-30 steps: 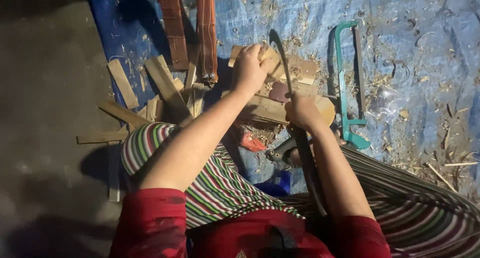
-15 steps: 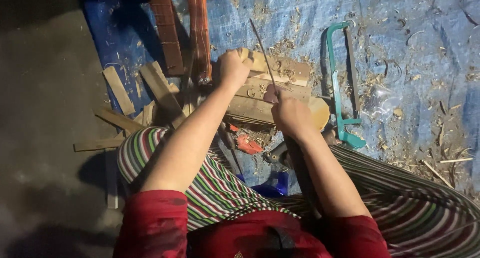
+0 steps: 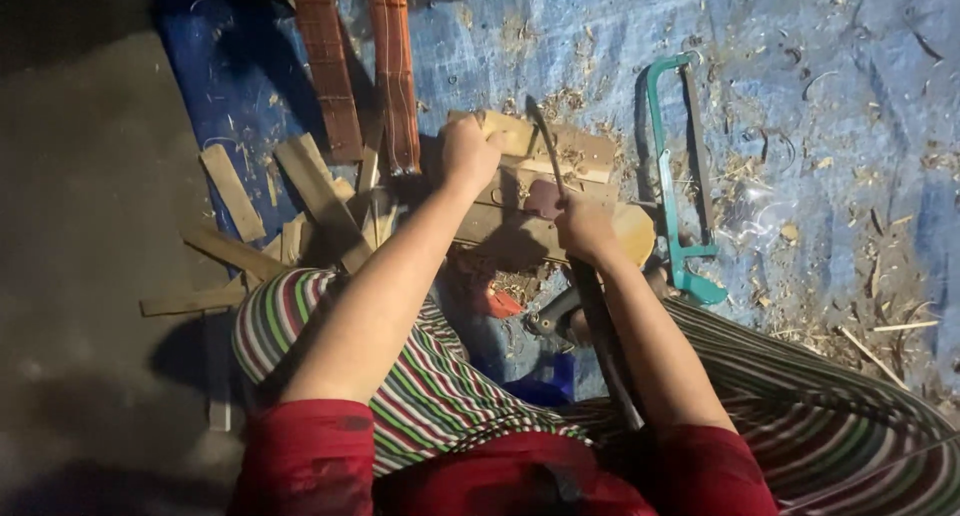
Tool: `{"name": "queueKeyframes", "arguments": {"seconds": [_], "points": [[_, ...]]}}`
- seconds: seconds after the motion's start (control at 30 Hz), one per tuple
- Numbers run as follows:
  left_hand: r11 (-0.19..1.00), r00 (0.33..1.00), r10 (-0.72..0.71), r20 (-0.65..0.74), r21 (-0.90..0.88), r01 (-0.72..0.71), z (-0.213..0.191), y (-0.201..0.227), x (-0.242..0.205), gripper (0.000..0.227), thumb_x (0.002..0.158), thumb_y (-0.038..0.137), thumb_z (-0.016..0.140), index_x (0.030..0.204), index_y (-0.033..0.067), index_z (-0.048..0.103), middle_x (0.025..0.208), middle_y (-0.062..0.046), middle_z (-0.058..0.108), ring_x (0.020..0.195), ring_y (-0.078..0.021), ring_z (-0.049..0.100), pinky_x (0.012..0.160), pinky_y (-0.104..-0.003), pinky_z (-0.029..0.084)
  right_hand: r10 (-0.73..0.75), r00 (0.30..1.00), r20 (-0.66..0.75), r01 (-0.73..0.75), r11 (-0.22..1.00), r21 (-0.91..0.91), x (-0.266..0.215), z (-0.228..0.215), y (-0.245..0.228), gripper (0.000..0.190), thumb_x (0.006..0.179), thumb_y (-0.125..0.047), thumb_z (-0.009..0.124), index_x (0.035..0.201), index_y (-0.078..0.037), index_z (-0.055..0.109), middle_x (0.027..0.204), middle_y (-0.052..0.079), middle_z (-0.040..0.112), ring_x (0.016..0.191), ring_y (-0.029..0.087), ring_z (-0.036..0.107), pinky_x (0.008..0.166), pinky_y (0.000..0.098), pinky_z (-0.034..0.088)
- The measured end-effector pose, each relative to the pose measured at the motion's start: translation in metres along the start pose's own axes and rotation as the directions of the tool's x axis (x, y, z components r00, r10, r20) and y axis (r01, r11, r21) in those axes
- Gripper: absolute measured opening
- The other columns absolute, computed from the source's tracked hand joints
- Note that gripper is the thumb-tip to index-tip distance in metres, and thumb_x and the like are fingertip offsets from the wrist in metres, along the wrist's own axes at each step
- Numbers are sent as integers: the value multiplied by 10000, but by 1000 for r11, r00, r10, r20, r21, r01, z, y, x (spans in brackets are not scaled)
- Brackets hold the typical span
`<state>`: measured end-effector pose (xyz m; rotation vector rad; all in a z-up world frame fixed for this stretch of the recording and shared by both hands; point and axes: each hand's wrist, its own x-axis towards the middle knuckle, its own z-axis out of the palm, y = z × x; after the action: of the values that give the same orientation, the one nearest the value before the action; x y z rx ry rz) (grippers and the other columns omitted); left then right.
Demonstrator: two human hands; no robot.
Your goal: Shaping a wooden instrument part using a curved hand tool.
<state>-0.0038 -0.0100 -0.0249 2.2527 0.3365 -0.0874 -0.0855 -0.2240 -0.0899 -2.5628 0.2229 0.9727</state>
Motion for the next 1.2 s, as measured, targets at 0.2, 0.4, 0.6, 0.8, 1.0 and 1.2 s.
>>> {"name": "queueKeyframes", "arguments": {"seconds": [0.2, 0.4, 0.6, 0.8, 1.0, 1.2], "points": [[998, 997, -62, 49, 15, 61, 15, 3, 0, 300, 815, 228, 704, 952, -36, 750, 899, -234, 756, 960, -390, 749, 815, -490, 620, -188, 981, -48, 189, 982, 6, -29, -37, -20, 415, 997, -270, 515, 1390, -159, 581, 1052, 267, 744, 1040, 467, 717, 894, 605, 576], [995, 999, -24, 38, 100, 20, 14, 12, -5, 284, 779, 272, 696, 903, 25, 765, 881, -179, 761, 929, -359, 757, 801, -474, 630, -262, 950, -171, 242, 962, -128, -71, -50, -52, 329, 996, -257, 481, 1283, -126, 575, 932, 272, 744, 935, 481, 740, 818, 618, 581], [998, 990, -54, 132, -13, 56, 17, 7, -17, 312, 879, 189, 656, 1014, -84, 720, 965, -297, 732, 1025, -449, 714, 849, -557, 596, -275, 919, -282, 236, 958, -165, 8, 20, 21, 325, 888, -228, 527, 1125, -101, 711, 798, 227, 747, 822, 437, 762, 705, 562, 610], [1000, 997, 7, 77, -29, -5, 18, -16, 1, 269, 852, 164, 676, 971, -73, 722, 925, -288, 730, 991, -443, 715, 820, -569, 592, -185, 981, -63, 194, 963, 187, -11, -7, -4, 346, 936, -235, 592, 1211, -34, 655, 883, 246, 747, 870, 427, 754, 743, 578, 597], [997, 1000, -26, 4, -74, 26, 21, -14, 1, 232, 807, 153, 688, 935, -39, 708, 931, -294, 717, 934, -451, 735, 816, -557, 615, -278, 946, -167, 258, 957, -132, -82, -54, -57, 458, 970, -267, 488, 1378, -69, 546, 940, 292, 739, 940, 466, 744, 807, 630, 577], [993, 988, -72, 135, -81, 84, 40, -8, -4, 299, 879, 182, 670, 1043, -60, 731, 1010, -299, 705, 1031, -471, 707, 847, -567, 597, -773, 185, -607, -7, 616, -787, 21, 34, 23, 131, 856, -216, 566, 729, -199, 541, 598, -19, 442, 491, 221, 576, 404, 335, 444]]}}
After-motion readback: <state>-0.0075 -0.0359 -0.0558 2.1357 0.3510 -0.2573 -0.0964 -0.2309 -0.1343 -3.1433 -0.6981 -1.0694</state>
